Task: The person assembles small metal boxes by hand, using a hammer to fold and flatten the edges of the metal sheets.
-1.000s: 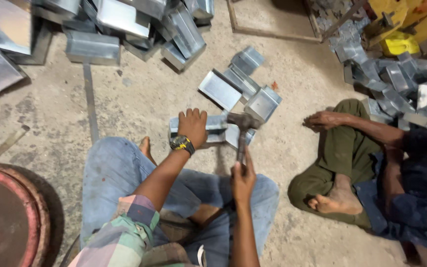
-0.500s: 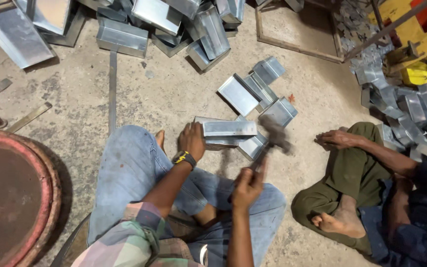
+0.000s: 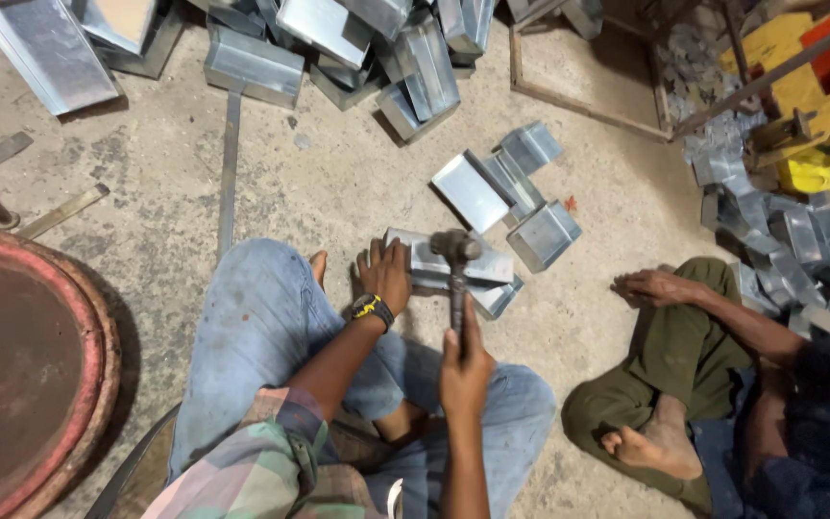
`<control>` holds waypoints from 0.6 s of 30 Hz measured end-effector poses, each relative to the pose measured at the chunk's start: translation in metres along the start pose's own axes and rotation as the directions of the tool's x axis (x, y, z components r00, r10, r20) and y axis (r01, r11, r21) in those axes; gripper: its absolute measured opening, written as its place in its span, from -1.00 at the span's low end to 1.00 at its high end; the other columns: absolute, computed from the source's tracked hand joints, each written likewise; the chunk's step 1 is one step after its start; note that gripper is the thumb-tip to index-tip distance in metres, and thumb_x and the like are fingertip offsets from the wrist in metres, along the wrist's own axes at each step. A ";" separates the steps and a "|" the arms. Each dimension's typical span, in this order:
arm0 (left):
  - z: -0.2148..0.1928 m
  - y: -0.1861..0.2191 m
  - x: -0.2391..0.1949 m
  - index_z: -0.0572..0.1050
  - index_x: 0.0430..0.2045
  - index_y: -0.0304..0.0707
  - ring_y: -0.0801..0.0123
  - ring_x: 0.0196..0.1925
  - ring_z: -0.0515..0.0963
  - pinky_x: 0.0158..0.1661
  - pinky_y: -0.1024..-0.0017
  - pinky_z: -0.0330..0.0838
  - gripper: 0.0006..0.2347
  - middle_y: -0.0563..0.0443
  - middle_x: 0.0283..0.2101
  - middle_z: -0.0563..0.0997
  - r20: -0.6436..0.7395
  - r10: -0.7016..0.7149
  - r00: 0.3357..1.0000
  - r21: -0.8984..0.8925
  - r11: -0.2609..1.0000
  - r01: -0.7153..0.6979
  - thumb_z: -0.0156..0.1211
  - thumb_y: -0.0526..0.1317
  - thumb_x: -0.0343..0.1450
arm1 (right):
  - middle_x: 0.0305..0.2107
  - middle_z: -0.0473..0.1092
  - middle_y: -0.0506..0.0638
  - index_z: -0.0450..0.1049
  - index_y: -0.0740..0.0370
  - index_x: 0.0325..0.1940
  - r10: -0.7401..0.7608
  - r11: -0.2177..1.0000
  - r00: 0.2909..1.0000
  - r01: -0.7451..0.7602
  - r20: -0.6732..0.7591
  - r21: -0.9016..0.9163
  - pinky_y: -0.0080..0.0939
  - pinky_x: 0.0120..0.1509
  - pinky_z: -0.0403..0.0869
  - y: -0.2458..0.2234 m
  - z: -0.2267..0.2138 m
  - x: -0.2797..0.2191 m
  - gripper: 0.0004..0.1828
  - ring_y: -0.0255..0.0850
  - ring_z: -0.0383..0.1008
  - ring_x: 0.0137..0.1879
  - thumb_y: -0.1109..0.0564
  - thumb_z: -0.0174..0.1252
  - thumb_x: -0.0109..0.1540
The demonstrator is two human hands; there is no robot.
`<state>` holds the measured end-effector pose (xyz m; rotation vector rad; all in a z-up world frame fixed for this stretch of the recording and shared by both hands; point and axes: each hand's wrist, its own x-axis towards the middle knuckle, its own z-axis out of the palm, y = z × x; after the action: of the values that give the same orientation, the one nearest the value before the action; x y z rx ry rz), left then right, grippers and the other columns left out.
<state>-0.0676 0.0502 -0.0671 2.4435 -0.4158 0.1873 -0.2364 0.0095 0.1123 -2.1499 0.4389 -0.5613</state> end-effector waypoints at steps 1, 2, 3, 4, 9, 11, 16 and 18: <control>0.000 -0.001 0.007 0.40 0.10 -0.28 -0.20 0.38 0.24 0.22 -0.24 0.03 -0.55 -0.15 0.28 0.46 -0.001 0.008 1.000 0.004 1.000 -0.008 0.16 -0.27 0.27 | -0.46 0.36 -0.08 0.31 0.16 0.51 0.040 0.994 0.999 -0.037 -0.029 0.100 -0.38 -0.42 0.24 -0.009 -0.008 0.000 -0.42 -0.44 0.21 -0.46 0.18 0.10 0.36; 0.000 -0.002 -0.001 0.39 0.11 -0.31 -0.20 0.39 0.25 0.25 -0.22 0.03 -0.55 -0.15 0.28 0.46 -0.013 0.003 1.000 -0.010 1.000 -0.003 0.16 -0.27 0.29 | -0.46 0.35 -0.06 0.33 0.17 0.50 0.103 0.977 0.994 -0.093 -0.044 0.192 -0.37 -0.43 0.20 -0.017 -0.020 -0.009 -0.44 -0.44 0.18 -0.45 0.17 0.10 0.38; 0.001 -0.002 -0.006 0.39 0.13 -0.34 -0.21 0.40 0.26 0.27 -0.21 0.04 -0.55 -0.15 0.28 0.46 -0.026 -0.003 1.000 -0.024 1.000 0.003 0.16 -0.27 0.31 | -0.46 0.35 -0.04 0.29 0.18 0.51 0.096 0.967 0.993 -0.078 -0.063 0.244 -0.37 -0.45 0.20 -0.026 -0.032 -0.013 -0.42 -0.43 0.19 -0.47 0.18 0.10 0.38; 0.001 -0.001 0.000 0.38 0.15 -0.37 -0.21 0.41 0.27 0.30 -0.19 0.04 -0.55 -0.15 0.28 0.46 -0.050 0.004 0.999 -0.038 0.999 -0.006 0.15 -0.27 0.33 | -0.46 0.36 -0.03 0.26 0.19 0.53 0.081 0.953 0.992 -0.049 -0.095 0.300 -0.38 -0.46 0.19 -0.033 -0.042 -0.010 -0.40 -0.42 0.19 -0.48 0.18 0.09 0.38; 0.000 0.000 0.001 0.41 0.10 -0.32 -0.18 0.41 0.27 0.28 -0.18 0.02 -0.57 -0.11 0.28 0.47 -0.005 -0.007 1.000 -0.035 0.999 0.006 0.13 -0.32 0.29 | -0.37 0.40 -0.02 -0.06 0.13 0.62 -0.247 0.797 0.921 0.370 -0.301 0.478 -0.41 -0.44 0.25 -0.041 -0.059 0.017 -0.34 -0.42 0.29 -0.47 0.19 0.00 0.46; 0.001 0.002 0.000 0.42 0.10 -0.33 -0.19 0.40 0.27 0.29 -0.19 0.00 -0.56 -0.12 0.28 0.48 -0.021 -0.005 1.000 -0.037 0.999 0.005 0.14 -0.32 0.28 | -0.35 0.37 -0.05 -0.21 0.05 0.64 -0.309 0.731 0.894 0.441 -0.324 0.521 -0.38 -0.41 0.29 -0.030 -0.044 0.029 -0.30 -0.40 0.31 -0.42 0.19 -0.03 0.51; 0.010 0.005 0.002 0.41 0.10 -0.35 -0.21 0.38 0.26 0.28 -0.22 -0.05 -0.55 -0.17 0.20 0.50 -0.007 -0.028 1.000 -0.047 0.999 0.027 0.14 -0.27 0.27 | -0.43 0.46 0.13 0.20 0.11 0.55 -0.095 0.976 0.982 0.123 0.161 -0.179 -0.21 -0.33 0.38 -0.011 -0.015 0.052 -0.37 -0.28 0.26 -0.50 0.20 0.06 0.36; 0.014 0.005 0.009 0.41 0.11 -0.35 -0.20 0.38 0.26 0.29 -0.24 -0.06 -0.58 -0.17 0.20 0.50 -0.086 -0.012 0.996 0.028 1.000 0.014 0.08 -0.27 0.33 | -0.56 0.38 0.22 0.33 0.00 0.50 0.130 0.919 0.949 -0.006 0.288 -0.395 -0.19 -0.29 0.41 -0.013 -0.019 0.052 -0.37 -0.28 0.32 -0.54 0.18 0.15 0.31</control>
<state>-0.0605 0.0356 -0.0737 2.4551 -0.3614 0.2937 -0.2016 -0.0209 0.1458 -2.5383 0.4790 -0.0888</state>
